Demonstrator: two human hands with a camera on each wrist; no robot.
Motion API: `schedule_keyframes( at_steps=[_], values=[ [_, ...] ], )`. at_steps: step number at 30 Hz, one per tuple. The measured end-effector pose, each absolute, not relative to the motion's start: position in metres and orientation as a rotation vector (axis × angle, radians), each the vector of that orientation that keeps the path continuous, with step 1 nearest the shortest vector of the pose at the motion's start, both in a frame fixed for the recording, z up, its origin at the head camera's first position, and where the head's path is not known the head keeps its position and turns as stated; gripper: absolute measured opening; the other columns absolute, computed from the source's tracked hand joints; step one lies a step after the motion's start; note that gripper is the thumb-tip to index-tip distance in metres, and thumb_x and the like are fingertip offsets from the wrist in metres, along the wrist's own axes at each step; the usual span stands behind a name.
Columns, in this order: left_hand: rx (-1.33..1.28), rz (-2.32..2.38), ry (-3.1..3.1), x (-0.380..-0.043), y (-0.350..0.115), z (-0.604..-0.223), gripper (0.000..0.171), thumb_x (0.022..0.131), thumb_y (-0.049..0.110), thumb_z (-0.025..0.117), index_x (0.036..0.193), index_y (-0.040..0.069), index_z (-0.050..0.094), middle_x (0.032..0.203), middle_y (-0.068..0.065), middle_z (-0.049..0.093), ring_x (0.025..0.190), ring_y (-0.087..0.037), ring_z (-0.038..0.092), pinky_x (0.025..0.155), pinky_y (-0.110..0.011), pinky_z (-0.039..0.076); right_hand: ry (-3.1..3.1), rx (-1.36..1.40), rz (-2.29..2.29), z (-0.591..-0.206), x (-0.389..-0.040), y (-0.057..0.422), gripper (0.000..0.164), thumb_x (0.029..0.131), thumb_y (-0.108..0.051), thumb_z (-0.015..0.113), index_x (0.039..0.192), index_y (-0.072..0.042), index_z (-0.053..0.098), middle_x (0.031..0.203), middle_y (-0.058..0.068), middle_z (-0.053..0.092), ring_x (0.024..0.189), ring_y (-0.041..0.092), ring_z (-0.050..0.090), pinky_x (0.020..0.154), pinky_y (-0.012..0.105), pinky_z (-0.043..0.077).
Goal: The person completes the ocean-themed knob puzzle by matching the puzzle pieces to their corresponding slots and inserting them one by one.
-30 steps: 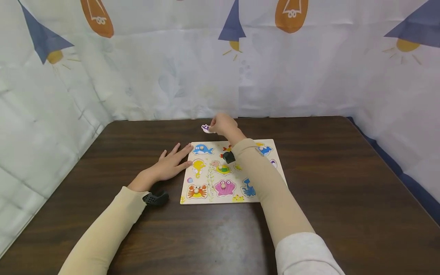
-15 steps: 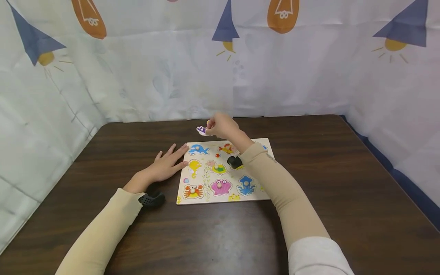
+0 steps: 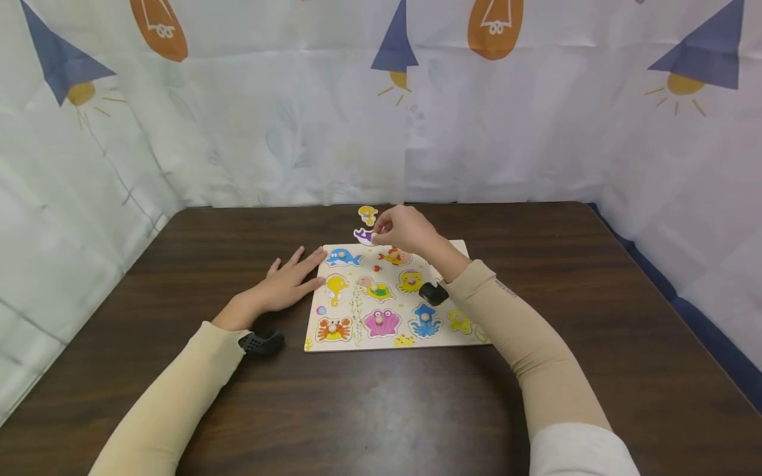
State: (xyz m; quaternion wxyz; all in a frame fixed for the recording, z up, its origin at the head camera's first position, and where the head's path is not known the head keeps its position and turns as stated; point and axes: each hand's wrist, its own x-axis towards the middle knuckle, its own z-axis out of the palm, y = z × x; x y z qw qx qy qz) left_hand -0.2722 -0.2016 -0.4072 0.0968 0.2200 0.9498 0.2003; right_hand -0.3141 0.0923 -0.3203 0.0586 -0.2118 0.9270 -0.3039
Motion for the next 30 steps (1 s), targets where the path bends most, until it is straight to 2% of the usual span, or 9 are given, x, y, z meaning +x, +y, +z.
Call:
schedule_keyframes(
  at_steps=[4, 15, 30],
  values=[
    [0.656, 0.579, 2.807, -0.274, -0.204, -0.41, 0.074, 0.107, 0.056, 0.041, 0.167, 0.021, 0.015, 0.172, -0.001, 0.007, 0.157, -0.034, -0.005, 0.115, -0.071, -0.007, 2.816, -0.643, -0.892, -0.321, -0.308, 0.099, 0.014, 0.094, -0.02, 0.077, 0.097, -0.007, 0.076, 0.081, 0.004, 0.066, 0.074, 0.021, 0.057, 0.069, 0.034, 0.047],
    [0.668, 0.606, 2.813, -0.271, -0.203, -0.407, 0.073, 0.108, 0.049, 0.046, 0.167, 0.019, 0.016, 0.172, -0.003, 0.009, 0.156, -0.036, -0.004, 0.114, -0.071, -0.008, 2.846, -0.646, -0.818, -0.324, -0.294, 0.129, 0.013, 0.093, -0.019, 0.078, 0.098, -0.006, 0.075, 0.08, 0.003, 0.063, 0.077, 0.021, 0.053, 0.068, 0.034, 0.044],
    [0.673, 0.615, 2.816, -0.27, -0.204, -0.406, 0.072, 0.108, 0.051, 0.045, 0.167, 0.02, 0.016, 0.172, -0.003, 0.009, 0.156, -0.036, -0.004, 0.115, -0.071, -0.007, 2.803, -0.65, -0.818, -0.336, -0.282, 0.171, 0.01, 0.093, -0.015, 0.078, 0.095, -0.007, 0.074, 0.079, 0.002, 0.062, 0.074, 0.021, 0.053, 0.062, 0.032, 0.045]
  ],
)
